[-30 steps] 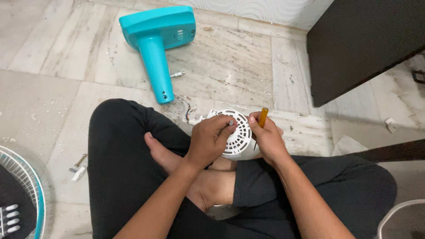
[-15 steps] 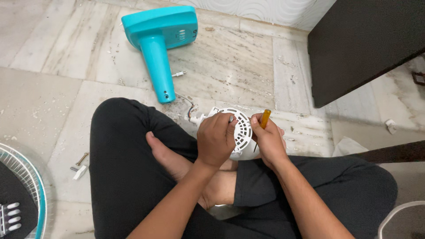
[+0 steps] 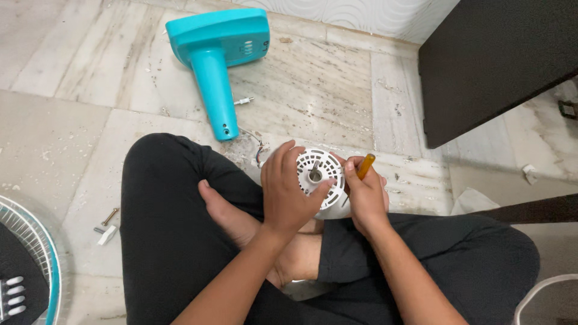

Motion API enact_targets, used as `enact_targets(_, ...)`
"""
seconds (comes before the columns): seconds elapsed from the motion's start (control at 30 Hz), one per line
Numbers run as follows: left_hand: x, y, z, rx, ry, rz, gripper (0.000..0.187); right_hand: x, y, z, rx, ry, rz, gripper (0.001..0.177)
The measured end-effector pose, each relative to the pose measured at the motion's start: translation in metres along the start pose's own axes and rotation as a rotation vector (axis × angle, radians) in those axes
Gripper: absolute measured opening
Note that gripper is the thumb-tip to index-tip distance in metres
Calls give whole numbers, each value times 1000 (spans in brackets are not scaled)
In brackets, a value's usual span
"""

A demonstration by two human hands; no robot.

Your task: The person sits on the floor and uses a screwdriver to tighten screws on a white fan motor housing. They rotate the motor to access different screw locations and continue the tightening process throughout the clip.

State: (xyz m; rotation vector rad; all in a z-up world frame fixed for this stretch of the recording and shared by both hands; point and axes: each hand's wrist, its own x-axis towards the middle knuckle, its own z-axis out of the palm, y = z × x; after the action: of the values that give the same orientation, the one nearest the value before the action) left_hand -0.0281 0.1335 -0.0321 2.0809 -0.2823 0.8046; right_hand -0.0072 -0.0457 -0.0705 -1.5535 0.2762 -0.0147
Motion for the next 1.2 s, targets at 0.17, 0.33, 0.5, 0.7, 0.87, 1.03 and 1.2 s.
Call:
enact_targets(0.17, 9, -9, -10, -52, -245, -15, 99, 0, 17, 14, 16, 23, -251, 19)
enact_targets(0.33, 16, -34, -24, -275, -383, -177, 89, 0, 15, 21, 122, -44, -287, 16)
enact_targets(0.5, 18, -40, -24, -242, -406, -61, 90, 2, 13, 17, 170, -81, -210, 17)
enact_targets(0.7, 24, -46, -29, 92, -212, -114, 79, 12, 20, 8, 109, -44, -183, 16)
enact_targets(0.87, 26, -35, -34, 172, -116, -536, 61, 7, 15, 9, 80, -48, -160, 20)
enact_targets(1.03, 12, -11, -31, 73, -204, -630, 72, 3, 8, 15, 75, -41, -173, 20)
enact_targets(1.2, -6, -4, -12, -69, -136, -401, 93, -1, 7, 11, 35, -93, -188, 22)
